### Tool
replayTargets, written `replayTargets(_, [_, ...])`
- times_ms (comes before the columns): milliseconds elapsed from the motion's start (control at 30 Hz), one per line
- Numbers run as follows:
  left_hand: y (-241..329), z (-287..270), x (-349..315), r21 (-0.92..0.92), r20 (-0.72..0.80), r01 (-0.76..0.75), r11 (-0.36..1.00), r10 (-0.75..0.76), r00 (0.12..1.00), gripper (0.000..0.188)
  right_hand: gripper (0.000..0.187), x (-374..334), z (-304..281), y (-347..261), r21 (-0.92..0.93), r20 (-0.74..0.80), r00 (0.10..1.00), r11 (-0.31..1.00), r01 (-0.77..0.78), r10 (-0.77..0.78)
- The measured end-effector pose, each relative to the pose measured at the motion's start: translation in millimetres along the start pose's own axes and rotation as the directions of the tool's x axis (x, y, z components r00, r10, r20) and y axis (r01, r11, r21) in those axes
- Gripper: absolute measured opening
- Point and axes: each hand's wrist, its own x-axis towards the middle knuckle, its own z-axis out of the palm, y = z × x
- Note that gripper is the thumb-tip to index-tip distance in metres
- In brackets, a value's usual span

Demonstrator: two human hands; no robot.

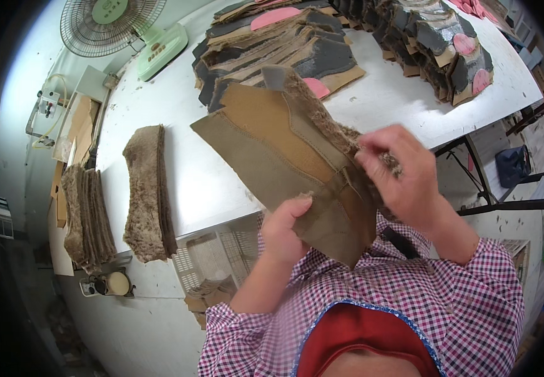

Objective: The person repeatedly picks up individual shoe parts from a stack on a table, turns them over to inspect both sides, and places them back down. This cycle continues throughout the clip without any visible assembly or tool use.

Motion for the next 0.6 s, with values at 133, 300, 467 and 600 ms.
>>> replayTargets(133, [-7.4, 3.7, -1.5, 0.066, 0.071, -0.096, 0.993, 0.091, 0.993, 0.054, 0.017, -5.4, 1.7, -4.4, 0.044, 0.092, 0.994, 0.997, -0.071, 0.067])
replayTargets(300, [-3.2, -0.3, -6.5, 0.107, 0.177, -0.117, 0.987, 0.097, 0.979, 0.054, 0.017, 0.3, -9.9, -9.3, 0.233, 0.295, 0.929, 0.926, -0.298, 0.225])
replayTargets(467, [-7.1, -9.6, -4.5, 0.119, 0.171, -0.109, 0.987, 0.088, 0.981, 0.054, 0.017, -1.9, -11.3, -10.5, 0.232, 0.337, 0.901, 0.904, -0.359, 0.272])
replayTargets(600, [-6.0, -11.3, -4.3, 0.154, 0.166, -0.025, 0.988, -0.001, 0.986, 0.054, 0.017, -5.5, -10.8, -17.2, 0.208, 0.292, 0.895, 0.891, -0.403, 0.336])
